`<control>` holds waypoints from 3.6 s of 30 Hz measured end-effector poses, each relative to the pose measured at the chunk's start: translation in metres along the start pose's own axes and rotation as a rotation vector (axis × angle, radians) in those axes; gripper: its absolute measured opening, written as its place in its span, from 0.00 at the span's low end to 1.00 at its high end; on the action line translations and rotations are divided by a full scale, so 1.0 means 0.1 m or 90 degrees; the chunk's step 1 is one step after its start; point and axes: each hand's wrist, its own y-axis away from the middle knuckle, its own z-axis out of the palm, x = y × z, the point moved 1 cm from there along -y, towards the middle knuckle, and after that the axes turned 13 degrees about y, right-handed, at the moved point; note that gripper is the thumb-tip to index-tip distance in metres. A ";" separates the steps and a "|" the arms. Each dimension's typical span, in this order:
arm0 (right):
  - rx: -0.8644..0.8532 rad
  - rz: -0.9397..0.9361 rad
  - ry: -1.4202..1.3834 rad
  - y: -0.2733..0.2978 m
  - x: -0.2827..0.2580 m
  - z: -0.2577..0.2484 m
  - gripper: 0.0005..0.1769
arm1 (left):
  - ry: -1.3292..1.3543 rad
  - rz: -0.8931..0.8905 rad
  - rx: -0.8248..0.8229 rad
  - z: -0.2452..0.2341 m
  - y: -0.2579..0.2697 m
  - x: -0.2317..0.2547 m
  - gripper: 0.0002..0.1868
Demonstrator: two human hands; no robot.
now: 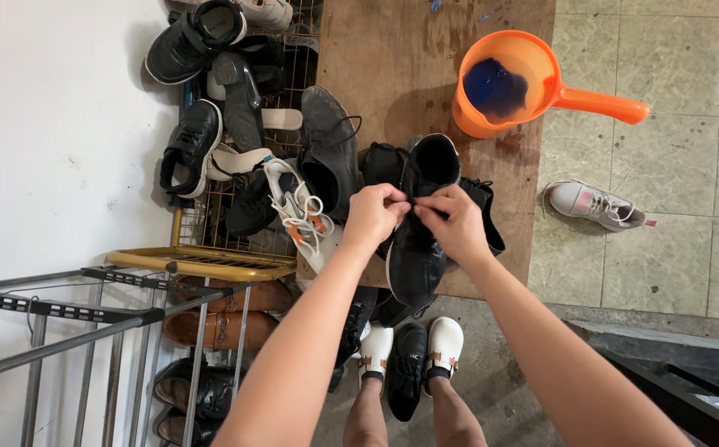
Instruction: The person pulls the laces out of a brown sneaker, then scrubs a black sneaker with a blue cloth, and finally threads the laces back through the eyelets of the black sneaker and ties it. The work is done on a wooden board next to a shoe rack.
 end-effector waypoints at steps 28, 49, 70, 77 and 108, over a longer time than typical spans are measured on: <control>-0.041 0.254 -0.308 -0.10 0.50 -0.27 0.30 | -0.452 0.285 0.009 -0.35 0.20 0.24 0.27; -0.096 0.368 -0.361 0.14 -0.59 -1.15 0.15 | 0.228 0.098 -0.034 -0.61 0.65 1.28 0.13; -0.016 0.259 -0.250 0.79 -2.30 -2.60 0.16 | -0.180 0.349 0.002 -0.49 2.32 3.24 0.06; -0.038 0.240 -0.161 0.89 -2.57 -2.71 0.16 | -0.220 0.519 -0.031 -0.69 2.55 3.49 0.21; -0.017 0.136 -0.756 0.26 -3.19 -3.05 0.14 | -0.016 0.221 -0.014 -1.11 2.76 3.71 0.05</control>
